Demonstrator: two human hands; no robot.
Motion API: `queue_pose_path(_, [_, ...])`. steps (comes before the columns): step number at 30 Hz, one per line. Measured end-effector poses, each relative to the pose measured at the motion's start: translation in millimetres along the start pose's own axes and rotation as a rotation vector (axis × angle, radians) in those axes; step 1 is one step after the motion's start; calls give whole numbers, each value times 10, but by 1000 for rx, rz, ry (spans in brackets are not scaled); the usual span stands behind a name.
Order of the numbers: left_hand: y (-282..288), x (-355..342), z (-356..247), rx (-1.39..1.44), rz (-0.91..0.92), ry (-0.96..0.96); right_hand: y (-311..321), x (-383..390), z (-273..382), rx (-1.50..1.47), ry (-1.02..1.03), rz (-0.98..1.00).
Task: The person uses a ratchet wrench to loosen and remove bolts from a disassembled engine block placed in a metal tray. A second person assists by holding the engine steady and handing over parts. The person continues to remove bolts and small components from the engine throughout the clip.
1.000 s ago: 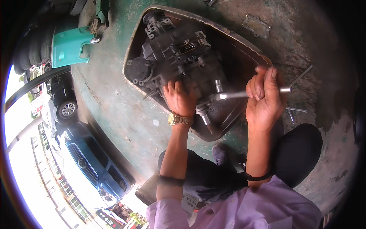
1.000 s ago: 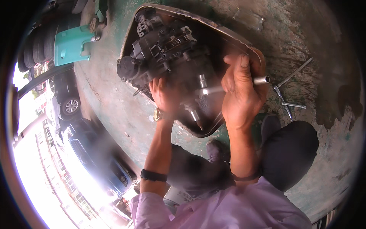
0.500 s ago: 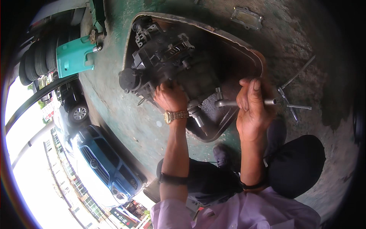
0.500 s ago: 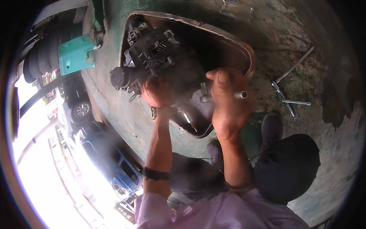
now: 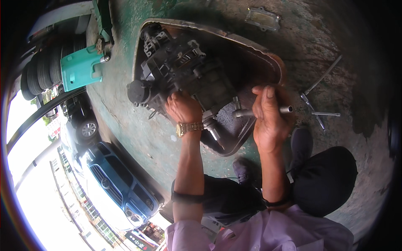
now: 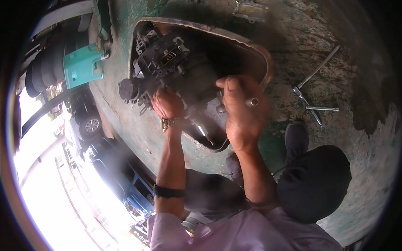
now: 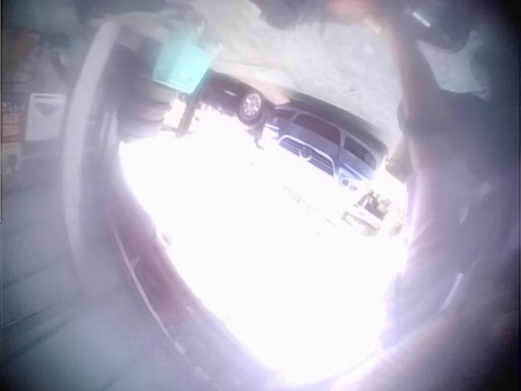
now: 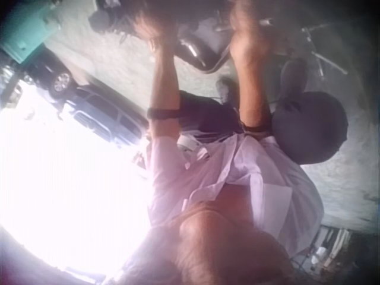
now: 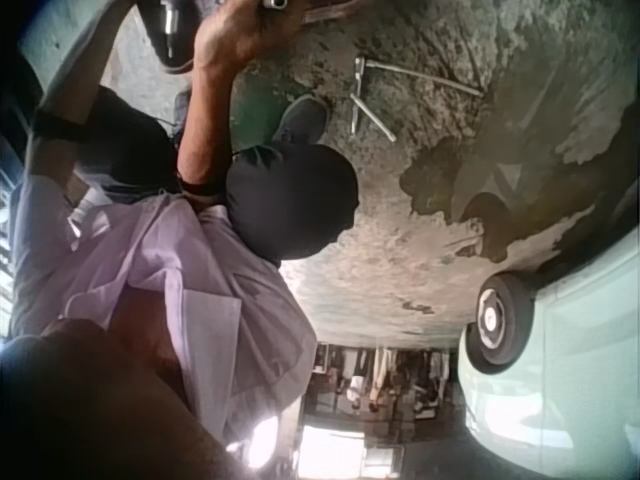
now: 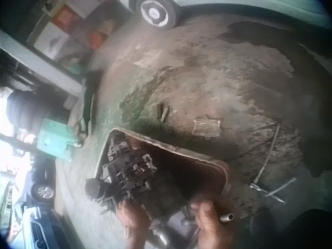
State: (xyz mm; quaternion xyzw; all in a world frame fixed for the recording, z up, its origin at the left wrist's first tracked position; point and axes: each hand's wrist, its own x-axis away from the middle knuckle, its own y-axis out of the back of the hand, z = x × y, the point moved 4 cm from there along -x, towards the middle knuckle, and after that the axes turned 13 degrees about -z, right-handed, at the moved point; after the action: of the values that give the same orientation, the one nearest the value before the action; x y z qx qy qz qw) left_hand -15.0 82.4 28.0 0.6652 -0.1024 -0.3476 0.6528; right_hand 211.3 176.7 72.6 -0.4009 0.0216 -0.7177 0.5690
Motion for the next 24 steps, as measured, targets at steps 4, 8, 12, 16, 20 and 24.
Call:
queue_pose_path(4, [-4,-31,19,20,-42,87,21,8,-18,25,2,17])
queue_pose_path(8, [-36,-31,24,-3,-48,70,64,28,-36,37,-17,26])
queue_pose_path(12, [-19,-20,9,-47,-45,-14,94,51,-42,60,-5,38])
queue_pose_path(16, [30,-78,-41,-106,66,-140,125,79,-68,-9,-39,11])
queue_pose_path(20, [98,-144,-52,-80,171,-164,179,142,-96,-52,-67,-16])
queue_pose_path(24, [135,-146,4,6,137,-121,208,228,-97,13,-11,44])
